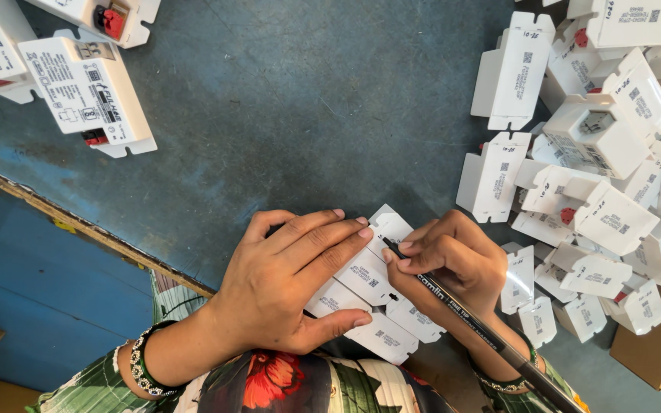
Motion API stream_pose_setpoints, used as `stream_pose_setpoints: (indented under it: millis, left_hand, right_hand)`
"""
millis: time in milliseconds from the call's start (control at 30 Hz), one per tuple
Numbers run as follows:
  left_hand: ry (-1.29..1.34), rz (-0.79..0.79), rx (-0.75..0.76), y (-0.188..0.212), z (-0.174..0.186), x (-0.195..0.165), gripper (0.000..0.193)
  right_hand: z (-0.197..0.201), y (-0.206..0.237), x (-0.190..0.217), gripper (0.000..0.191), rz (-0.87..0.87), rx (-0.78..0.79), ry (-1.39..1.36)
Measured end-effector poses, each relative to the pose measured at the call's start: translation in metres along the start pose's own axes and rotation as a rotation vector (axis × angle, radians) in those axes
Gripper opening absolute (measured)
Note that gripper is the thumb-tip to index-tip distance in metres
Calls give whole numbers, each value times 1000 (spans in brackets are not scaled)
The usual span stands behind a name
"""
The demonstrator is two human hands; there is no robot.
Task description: The person writes on small white electrical components using a black pen. They pick up components from a pile, write on them, and place them in a separate pile. The person handles the components one at a time.
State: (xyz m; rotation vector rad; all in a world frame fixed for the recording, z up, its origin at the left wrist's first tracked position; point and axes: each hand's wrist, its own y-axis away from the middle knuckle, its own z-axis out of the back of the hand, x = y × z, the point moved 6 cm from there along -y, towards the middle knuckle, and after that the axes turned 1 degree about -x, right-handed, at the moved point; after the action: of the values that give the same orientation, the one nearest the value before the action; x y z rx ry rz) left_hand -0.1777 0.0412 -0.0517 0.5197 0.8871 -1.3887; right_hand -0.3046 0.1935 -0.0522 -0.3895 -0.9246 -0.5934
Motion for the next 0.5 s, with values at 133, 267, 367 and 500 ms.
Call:
stream_pose_setpoints:
  millis: [133,267,367,500]
  left_hand:
    - [8,0,5,0,0,0,70]
    - [5,2,-4,0,-1,0,70]
    - [4,2,-4,0,-1,0,70]
    - [2,2,0,0,-1,0,70]
  right_hand:
    - [0,0,-2,32,-14,3,-6]
    - [0,1,-3,31,9,7,-42]
    - [3,1,-3,32,0,-24,-34]
    - [2,2,-2,31,-9,-20,-41]
